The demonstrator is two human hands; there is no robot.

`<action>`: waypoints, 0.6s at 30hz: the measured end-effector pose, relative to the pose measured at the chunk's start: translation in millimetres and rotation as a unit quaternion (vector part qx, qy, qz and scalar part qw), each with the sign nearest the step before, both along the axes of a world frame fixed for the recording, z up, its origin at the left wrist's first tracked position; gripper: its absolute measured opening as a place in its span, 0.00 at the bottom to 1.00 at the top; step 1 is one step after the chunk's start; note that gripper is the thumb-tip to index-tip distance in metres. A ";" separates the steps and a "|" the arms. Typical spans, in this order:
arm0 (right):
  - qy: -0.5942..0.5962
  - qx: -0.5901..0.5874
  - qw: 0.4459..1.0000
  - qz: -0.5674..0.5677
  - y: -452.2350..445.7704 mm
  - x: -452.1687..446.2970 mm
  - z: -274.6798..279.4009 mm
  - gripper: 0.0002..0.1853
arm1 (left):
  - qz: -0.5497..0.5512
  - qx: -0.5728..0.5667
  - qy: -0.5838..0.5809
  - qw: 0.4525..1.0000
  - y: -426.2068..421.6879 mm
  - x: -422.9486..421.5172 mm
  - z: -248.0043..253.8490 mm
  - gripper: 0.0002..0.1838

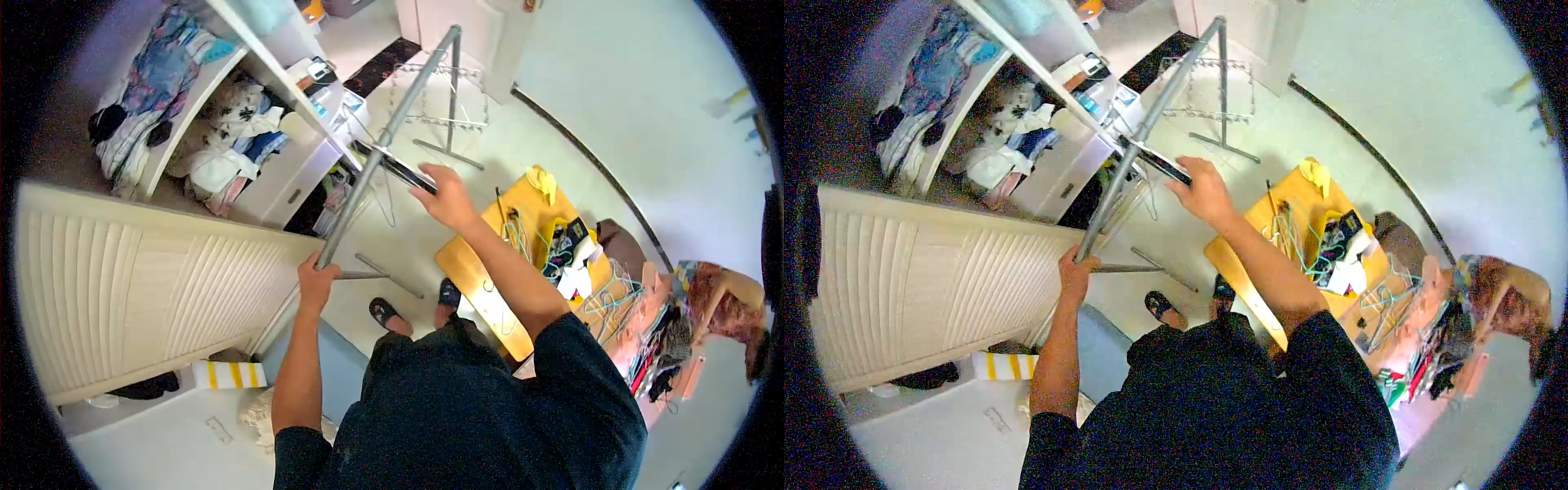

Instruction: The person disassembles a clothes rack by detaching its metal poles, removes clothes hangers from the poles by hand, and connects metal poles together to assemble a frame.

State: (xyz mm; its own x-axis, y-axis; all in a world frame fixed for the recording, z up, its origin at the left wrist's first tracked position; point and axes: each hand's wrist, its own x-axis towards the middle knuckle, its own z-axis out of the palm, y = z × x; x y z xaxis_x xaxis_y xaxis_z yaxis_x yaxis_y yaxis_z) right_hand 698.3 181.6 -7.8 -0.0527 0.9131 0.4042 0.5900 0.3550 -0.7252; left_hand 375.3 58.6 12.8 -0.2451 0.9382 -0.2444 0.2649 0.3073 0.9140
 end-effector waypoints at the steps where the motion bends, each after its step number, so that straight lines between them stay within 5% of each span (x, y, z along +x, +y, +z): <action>1: -0.012 -0.005 1.000 0.008 14.7 -15.8 10.0 0.24 | -0.008 0.030 0.038 0.999 0.2 -0.3 -1.5 0.08; 5: -0.008 -0.026 0.999 0.019 54.9 -48.8 22.4 0.13 | -0.022 0.015 0.070 0.997 0.8 -3.9 2.8 0.10; 6: -0.012 -0.022 0.999 0.028 57.7 -50.2 22.9 0.13 | -0.045 0.015 0.090 0.995 0.5 -2.8 3.8 0.09; 7: -0.035 -0.018 0.999 0.020 59.1 -50.2 22.9 0.13 | -0.039 0.028 -0.011 0.999 -0.8 -1.0 4.0 0.08; 10: -0.055 -0.005 0.998 -0.007 58.2 -51.1 23.5 0.11 | -0.025 0.040 0.069 0.996 -5.2 3.7 11.0 0.08; 11: -0.038 -0.002 0.999 -0.018 58.1 -48.6 23.9 0.11 | -0.056 0.045 0.012 0.997 -2.9 -7.9 -17.1 0.07; 18: -0.012 0.006 0.999 -0.037 61.8 -57.0 26.2 0.12 | -0.044 -0.022 0.021 0.999 0.5 -0.5 5.3 0.06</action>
State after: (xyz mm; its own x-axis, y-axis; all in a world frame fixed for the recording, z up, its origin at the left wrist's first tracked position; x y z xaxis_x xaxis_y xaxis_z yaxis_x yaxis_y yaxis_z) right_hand 641.2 243.3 18.4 0.0059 0.9096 0.4153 0.6319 0.3185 -0.7066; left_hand 374.8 59.1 18.1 -0.1730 0.9449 -0.2780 0.3296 0.3215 0.8877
